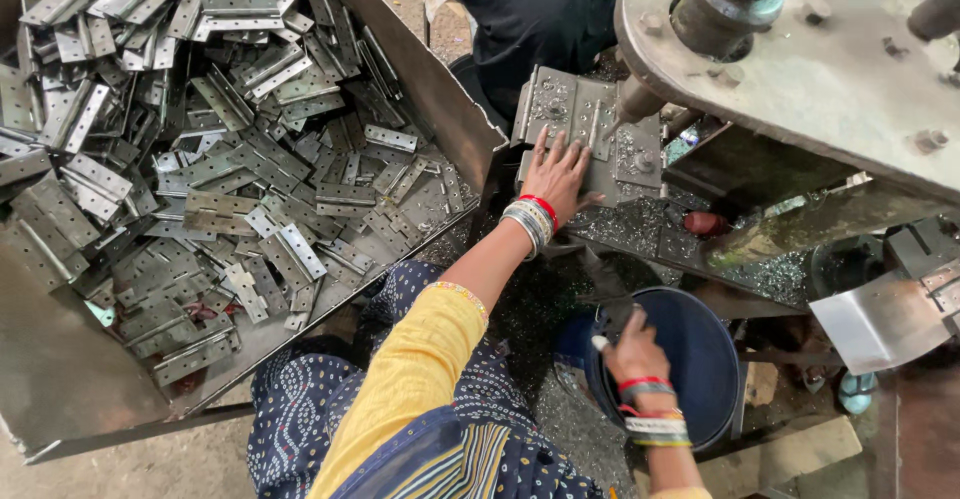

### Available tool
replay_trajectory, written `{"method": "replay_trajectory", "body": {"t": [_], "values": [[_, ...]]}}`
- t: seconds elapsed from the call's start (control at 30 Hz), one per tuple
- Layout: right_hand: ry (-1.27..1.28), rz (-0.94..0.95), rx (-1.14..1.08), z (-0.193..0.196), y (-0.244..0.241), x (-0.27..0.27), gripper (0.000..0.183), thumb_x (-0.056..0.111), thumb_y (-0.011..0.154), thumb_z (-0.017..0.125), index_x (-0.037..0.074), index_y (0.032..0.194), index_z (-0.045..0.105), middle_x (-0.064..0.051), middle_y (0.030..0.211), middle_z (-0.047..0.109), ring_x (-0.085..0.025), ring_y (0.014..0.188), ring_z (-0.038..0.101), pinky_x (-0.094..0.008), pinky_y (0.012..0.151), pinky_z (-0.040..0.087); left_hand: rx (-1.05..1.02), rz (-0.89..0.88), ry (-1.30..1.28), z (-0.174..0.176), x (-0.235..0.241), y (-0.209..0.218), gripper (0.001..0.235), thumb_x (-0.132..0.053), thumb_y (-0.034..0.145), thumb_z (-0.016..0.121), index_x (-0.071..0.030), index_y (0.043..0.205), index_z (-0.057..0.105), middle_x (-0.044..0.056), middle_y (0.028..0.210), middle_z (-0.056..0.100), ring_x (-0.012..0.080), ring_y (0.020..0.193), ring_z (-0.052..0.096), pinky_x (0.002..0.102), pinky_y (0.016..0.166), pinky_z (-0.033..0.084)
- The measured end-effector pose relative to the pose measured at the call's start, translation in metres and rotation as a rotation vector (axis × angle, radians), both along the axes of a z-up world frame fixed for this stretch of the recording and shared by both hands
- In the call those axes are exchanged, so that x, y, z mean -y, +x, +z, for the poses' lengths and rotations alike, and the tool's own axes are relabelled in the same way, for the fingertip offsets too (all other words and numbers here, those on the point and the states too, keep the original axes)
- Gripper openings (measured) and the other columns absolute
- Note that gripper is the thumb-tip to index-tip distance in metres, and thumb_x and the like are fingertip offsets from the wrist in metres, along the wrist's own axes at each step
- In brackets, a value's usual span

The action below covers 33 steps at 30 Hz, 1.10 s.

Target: The person places metal hinges into a punch press machine and activates the machine to press them, then places the finished parts into a bucket.

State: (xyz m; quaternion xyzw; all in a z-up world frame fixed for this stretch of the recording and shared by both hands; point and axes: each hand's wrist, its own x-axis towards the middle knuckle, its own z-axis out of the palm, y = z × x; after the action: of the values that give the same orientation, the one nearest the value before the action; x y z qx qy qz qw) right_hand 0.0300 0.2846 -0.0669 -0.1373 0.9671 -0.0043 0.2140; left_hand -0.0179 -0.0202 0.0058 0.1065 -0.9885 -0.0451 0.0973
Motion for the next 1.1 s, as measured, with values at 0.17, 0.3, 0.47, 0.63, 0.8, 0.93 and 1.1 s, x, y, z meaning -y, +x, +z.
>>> {"method": "replay_trajectory", "body": {"t": [0.17, 0.3, 0.47, 0.63, 0.8, 0.93, 1.1], "values": [[-0.086, 0.024, 0.081, -0.072, -0.004, -0.001, 0.106, 0.048, 0.079, 0.08, 0.003, 0.15, 0.014, -0.042, 0.132, 0.047, -0.055, 0.104, 0.064, -0.054, 0.085, 0.059, 0.046, -0.007, 0.052, 0.009, -0.001, 0.007, 0.092, -0.074, 0.092, 0.041, -0.01, 0.157, 0.034, 0.013, 0.162, 0.036, 0.0337, 0.155, 0.019, 0.057, 0.124, -0.004], [-0.037, -0.007, 0.122, -0.026, -0.009, -0.007, 0.114, 0.057, 0.078, 0.081, 0.006, 0.155, 0.014, -0.041, 0.121, 0.057, -0.055, 0.108, 0.062, -0.054, 0.094, 0.054, 0.025, -0.006, 0.038, 0.007, 0.001, 0.002, 0.097, -0.078, 0.09, 0.039, -0.006, 0.155, 0.032, 0.013, 0.161, 0.034, 0.0326, 0.154, 0.016, 0.056, 0.123, -0.005], [-0.093, 0.081, -0.085, 0.051, -0.007, 0.004, 0.094, 0.058, 0.083, 0.072, 0.007, 0.151, 0.029, -0.034, 0.12, 0.061, -0.053, 0.102, 0.067, -0.058, 0.085, 0.057, 0.057, 0.003, 0.022, 0.009, -0.003, -0.002, 0.098, -0.078, 0.09, 0.039, 0.0, 0.151, 0.044, 0.015, 0.159, 0.04, 0.0328, 0.156, 0.017, 0.056, 0.124, -0.007], [-0.084, 0.087, -0.116, 0.067, 0.0, 0.015, 0.093, 0.052, 0.082, 0.074, 0.007, 0.15, 0.03, -0.033, 0.121, 0.061, -0.053, 0.099, 0.068, -0.057, 0.083, 0.058, 0.171, -0.029, 0.019, 0.034, -0.009, 0.0, 0.098, -0.08, 0.09, 0.038, 0.001, 0.141, 0.055, 0.018, 0.156, 0.043, 0.0333, 0.156, 0.016, 0.057, 0.123, -0.009], [-0.104, 0.108, -0.125, 0.069, 0.001, 0.014, 0.092, 0.044, 0.08, 0.077, 0.005, 0.149, 0.03, -0.033, 0.122, 0.059, -0.053, 0.097, 0.068, -0.057, 0.082, 0.058, 0.126, 0.009, 0.047, 0.031, -0.002, 0.0, 0.102, -0.083, 0.089, 0.036, -0.001, 0.15, 0.043, 0.016, 0.158, 0.039, 0.0336, 0.154, 0.015, 0.056, 0.122, -0.009], [-0.087, 0.087, -0.108, 0.077, 0.004, 0.019, 0.092, 0.045, 0.081, 0.077, 0.005, 0.149, 0.029, -0.033, 0.123, 0.059, -0.053, 0.097, 0.068, -0.056, 0.082, 0.058, 0.163, 0.043, 0.05, 0.027, 0.009, -0.012, 0.097, -0.079, 0.092, 0.038, -0.005, 0.155, 0.037, 0.012, 0.164, 0.035, 0.0328, 0.157, 0.013, 0.056, 0.124, -0.008], [-0.092, 0.095, -0.127, 0.075, 0.005, 0.02, 0.09, 0.045, 0.082, 0.076, 0.005, 0.148, 0.031, -0.032, 0.12, 0.06, -0.053, 0.097, 0.068, -0.057, 0.081, 0.058, 0.142, 0.05, 0.07, 0.021, 0.011, -0.018, 0.097, -0.08, 0.09, 0.038, -0.009, 0.156, 0.035, 0.01, 0.163, 0.033, 0.0322, 0.156, 0.01, 0.056, 0.123, -0.008]]}}
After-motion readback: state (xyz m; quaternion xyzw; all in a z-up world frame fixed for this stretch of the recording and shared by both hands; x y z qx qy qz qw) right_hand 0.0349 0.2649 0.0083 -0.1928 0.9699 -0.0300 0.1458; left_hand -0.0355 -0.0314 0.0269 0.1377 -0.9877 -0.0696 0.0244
